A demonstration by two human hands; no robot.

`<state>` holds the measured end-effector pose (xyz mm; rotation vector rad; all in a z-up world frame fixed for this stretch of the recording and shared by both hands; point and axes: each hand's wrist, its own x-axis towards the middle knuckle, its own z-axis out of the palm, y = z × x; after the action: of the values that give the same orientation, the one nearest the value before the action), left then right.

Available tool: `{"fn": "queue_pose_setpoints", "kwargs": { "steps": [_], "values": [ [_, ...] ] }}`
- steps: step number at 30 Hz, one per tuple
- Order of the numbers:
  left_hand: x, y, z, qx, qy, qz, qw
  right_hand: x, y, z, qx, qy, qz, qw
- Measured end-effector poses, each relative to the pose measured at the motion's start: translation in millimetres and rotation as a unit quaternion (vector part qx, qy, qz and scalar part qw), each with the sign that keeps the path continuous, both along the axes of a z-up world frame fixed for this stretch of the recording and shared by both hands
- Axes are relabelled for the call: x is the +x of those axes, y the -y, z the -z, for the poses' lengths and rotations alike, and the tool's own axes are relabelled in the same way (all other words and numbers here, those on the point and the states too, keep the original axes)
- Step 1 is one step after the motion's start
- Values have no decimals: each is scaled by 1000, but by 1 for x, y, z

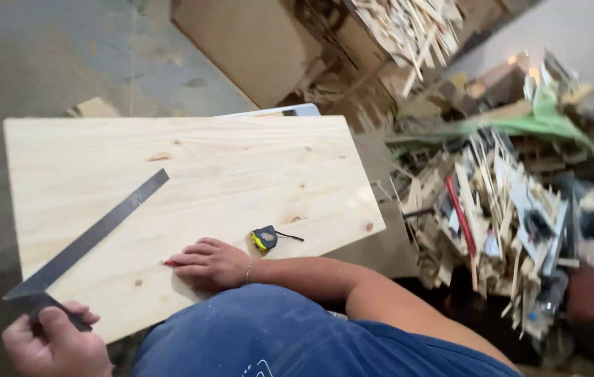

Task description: Measuring, marking, and aligning a wooden board on a table saw for cutting.

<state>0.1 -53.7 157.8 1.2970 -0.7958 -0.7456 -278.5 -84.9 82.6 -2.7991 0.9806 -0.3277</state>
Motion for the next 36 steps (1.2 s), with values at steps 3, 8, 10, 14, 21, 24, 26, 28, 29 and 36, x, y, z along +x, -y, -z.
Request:
{"fn": "queue_pose_setpoints", "kwargs": {
  "steps": [3,8,10,14,21,24,26,28,29,36],
  "values": [
    [-21,11,-27,46,43,65,996,-11,0,19,-31,35,-18,999],
    [-58,44,-40,31,18,118,992,-8,13,35,-1,6,-9,1000],
    [-74,67,-38,4,7,141,990,1,19,43,11,-12,12,1000],
    [-119,107,-45,44,-125,180,975,7,24,44,68,-14,21,997],
    [-195,156,-31,105,-92,331,933,-57,3,3,370,215,76,901],
    [-246,187,-10,164,-36,375,912,-148,-20,-46,454,302,13,838],
    [-286,203,-4,166,16,387,907,-207,-45,-46,509,349,-1,787],
    [-336,220,-6,169,71,400,898,-261,-58,-45,560,394,-17,729],
    [-365,227,-12,179,133,394,892,-285,-62,-47,548,387,-24,741],
    [-555,299,12,138,460,425,767,-400,-83,-42,508,359,11,783]
  ]
}}
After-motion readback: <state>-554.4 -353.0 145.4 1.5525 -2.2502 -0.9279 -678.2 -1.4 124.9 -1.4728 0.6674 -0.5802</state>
